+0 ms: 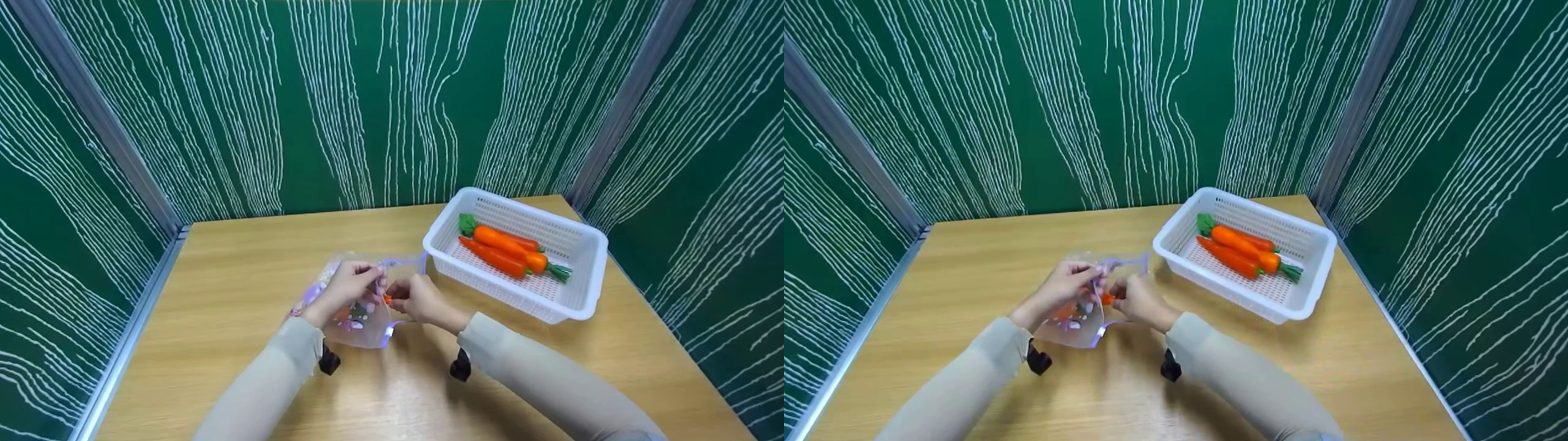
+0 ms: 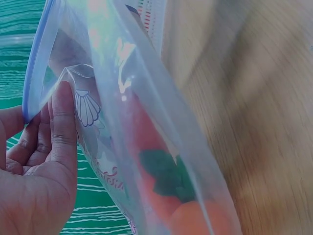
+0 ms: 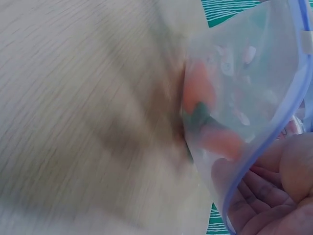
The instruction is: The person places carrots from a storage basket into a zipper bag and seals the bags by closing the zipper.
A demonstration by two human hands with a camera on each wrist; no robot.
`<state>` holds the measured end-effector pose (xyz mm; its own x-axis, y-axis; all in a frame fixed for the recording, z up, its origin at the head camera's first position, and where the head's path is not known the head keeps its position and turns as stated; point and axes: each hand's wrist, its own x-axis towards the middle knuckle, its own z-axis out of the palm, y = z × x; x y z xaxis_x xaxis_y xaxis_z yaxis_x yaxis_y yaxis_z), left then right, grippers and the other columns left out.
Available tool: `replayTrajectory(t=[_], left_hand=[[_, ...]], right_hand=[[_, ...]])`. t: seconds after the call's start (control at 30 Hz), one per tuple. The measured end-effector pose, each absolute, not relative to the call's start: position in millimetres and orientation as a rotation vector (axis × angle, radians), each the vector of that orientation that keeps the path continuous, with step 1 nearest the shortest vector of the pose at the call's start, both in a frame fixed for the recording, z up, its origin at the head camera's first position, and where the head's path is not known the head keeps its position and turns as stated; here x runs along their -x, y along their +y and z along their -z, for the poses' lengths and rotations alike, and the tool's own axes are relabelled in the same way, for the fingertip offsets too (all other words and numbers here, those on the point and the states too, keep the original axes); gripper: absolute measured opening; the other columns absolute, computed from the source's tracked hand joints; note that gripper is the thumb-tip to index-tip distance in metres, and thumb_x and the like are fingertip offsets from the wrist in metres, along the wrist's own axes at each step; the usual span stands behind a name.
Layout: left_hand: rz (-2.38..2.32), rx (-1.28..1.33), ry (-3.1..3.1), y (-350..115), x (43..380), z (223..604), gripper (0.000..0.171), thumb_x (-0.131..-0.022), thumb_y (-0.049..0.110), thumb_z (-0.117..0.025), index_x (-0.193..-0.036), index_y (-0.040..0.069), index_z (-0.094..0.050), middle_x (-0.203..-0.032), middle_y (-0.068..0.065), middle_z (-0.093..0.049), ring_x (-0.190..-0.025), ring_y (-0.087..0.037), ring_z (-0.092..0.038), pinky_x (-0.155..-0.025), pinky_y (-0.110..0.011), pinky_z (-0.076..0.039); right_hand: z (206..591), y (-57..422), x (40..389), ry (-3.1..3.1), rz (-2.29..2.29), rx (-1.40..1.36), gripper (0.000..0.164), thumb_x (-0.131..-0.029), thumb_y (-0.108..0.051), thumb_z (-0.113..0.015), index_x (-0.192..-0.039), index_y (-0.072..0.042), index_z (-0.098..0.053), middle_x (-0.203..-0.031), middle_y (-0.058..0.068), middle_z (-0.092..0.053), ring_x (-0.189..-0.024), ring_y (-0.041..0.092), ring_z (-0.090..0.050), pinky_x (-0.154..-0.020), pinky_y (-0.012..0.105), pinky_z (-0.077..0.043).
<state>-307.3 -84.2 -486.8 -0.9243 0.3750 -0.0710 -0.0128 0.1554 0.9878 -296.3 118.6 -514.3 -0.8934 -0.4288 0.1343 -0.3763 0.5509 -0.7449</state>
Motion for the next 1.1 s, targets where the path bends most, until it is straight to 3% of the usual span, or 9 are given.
replayTrajectory(t=[0.27,0.57,0.83,1.1], left_hand=[[-1.831,-0.347,2.111,-88,306,490,0.028,-0.115,0.02,-0.056,-0.101,0.006,-0.075,-0.085,-0.003,-0.07,-0.071,-0.015,-0.07,-0.068,-0.025,-0.063],[-1.848,-0.385,2.049,-87,309,493,0.031,-0.115,0.021,-0.055,-0.099,0.0,-0.071,-0.079,-0.003,-0.069,-0.065,-0.013,-0.071,-0.056,-0.023,-0.058],[-1.887,-0.385,2.013,-85,309,493,0.029,-0.114,0.018,-0.057,-0.094,0.006,-0.073,-0.081,-0.007,-0.07,-0.064,-0.012,-0.072,-0.055,-0.023,-0.058],[-1.858,-0.394,2.029,-85,310,493,0.028,-0.114,0.019,-0.057,-0.097,0.005,-0.074,-0.083,-0.007,-0.071,-0.065,-0.012,-0.072,-0.056,-0.023,-0.059]], right_hand=[[500,133,293,2.692,1.291,0.66,0.016,-0.093,0.004,-0.079,-0.109,0.008,-0.078,-0.099,0.02,-0.081,-0.089,0.03,-0.079,-0.081,0.039,-0.068],[482,159,301,2.696,1.428,0.567,0.017,-0.094,0.004,-0.079,-0.11,0.007,-0.078,-0.101,0.022,-0.08,-0.086,0.025,-0.076,-0.081,0.036,-0.067],[467,186,307,2.798,1.389,0.416,0.02,-0.095,-0.004,-0.082,-0.114,0.003,-0.081,-0.108,0.018,-0.082,-0.094,0.026,-0.077,-0.091,0.044,-0.067],[462,213,315,2.833,1.422,0.306,0.022,-0.095,-0.007,-0.082,-0.115,0.002,-0.081,-0.105,0.016,-0.081,-0.09,0.02,-0.071,-0.08,0.023,-0.059]])
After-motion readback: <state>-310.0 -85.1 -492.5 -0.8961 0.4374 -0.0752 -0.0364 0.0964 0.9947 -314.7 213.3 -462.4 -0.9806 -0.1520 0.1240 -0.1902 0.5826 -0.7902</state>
